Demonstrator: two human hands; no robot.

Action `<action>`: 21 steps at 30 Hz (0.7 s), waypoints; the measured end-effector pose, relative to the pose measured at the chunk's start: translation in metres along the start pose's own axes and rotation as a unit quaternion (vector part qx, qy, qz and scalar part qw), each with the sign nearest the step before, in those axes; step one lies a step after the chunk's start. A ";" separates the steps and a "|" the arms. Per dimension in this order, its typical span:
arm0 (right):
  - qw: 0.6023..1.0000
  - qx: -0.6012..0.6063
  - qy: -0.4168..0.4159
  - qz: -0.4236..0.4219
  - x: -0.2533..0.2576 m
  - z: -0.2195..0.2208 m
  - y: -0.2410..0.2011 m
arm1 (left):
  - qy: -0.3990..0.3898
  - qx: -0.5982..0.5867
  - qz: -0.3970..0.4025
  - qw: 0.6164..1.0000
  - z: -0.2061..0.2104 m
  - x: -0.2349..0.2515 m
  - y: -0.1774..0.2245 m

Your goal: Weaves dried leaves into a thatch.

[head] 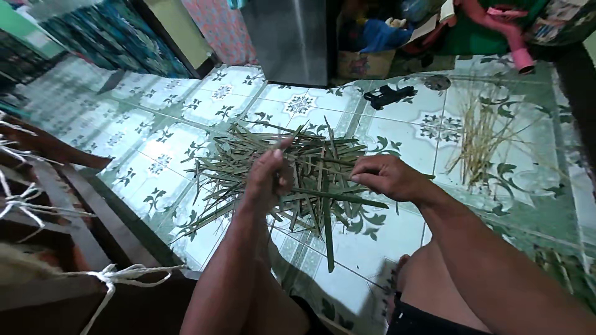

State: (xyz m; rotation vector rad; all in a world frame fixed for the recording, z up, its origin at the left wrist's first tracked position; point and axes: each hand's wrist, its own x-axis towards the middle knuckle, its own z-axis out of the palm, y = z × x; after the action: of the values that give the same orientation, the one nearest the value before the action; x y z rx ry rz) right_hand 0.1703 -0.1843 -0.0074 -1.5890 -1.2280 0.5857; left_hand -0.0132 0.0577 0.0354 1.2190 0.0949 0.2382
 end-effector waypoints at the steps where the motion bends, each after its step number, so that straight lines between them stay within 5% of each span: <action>1: 1.000 -0.002 -0.004 -0.001 0.001 0.002 -0.001 | 0.004 0.017 -0.021 1.000 0.007 -0.002 -0.004; 5: 1.000 -0.003 -0.012 -0.022 -0.001 0.001 -0.001 | -0.011 0.052 -0.061 0.997 0.019 -0.003 -0.004; 15: 0.999 -0.032 -0.010 0.038 -0.020 -0.028 0.012 | 0.125 -0.055 0.163 0.977 -0.058 -0.031 0.045; 18: 0.998 -0.024 0.011 0.056 -0.011 -0.011 0.008 | 0.092 -0.054 0.127 0.986 -0.051 -0.024 0.031; 21: 0.997 -0.027 0.049 0.057 0.001 0.013 0.002 | 0.052 0.027 0.002 0.998 -0.018 -0.013 0.001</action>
State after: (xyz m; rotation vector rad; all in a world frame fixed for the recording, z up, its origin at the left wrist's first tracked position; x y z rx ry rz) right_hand 0.1611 -0.1778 -0.0142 -1.7215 -1.0938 0.5456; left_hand -0.0297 0.0711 0.0296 1.2600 0.1904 0.3048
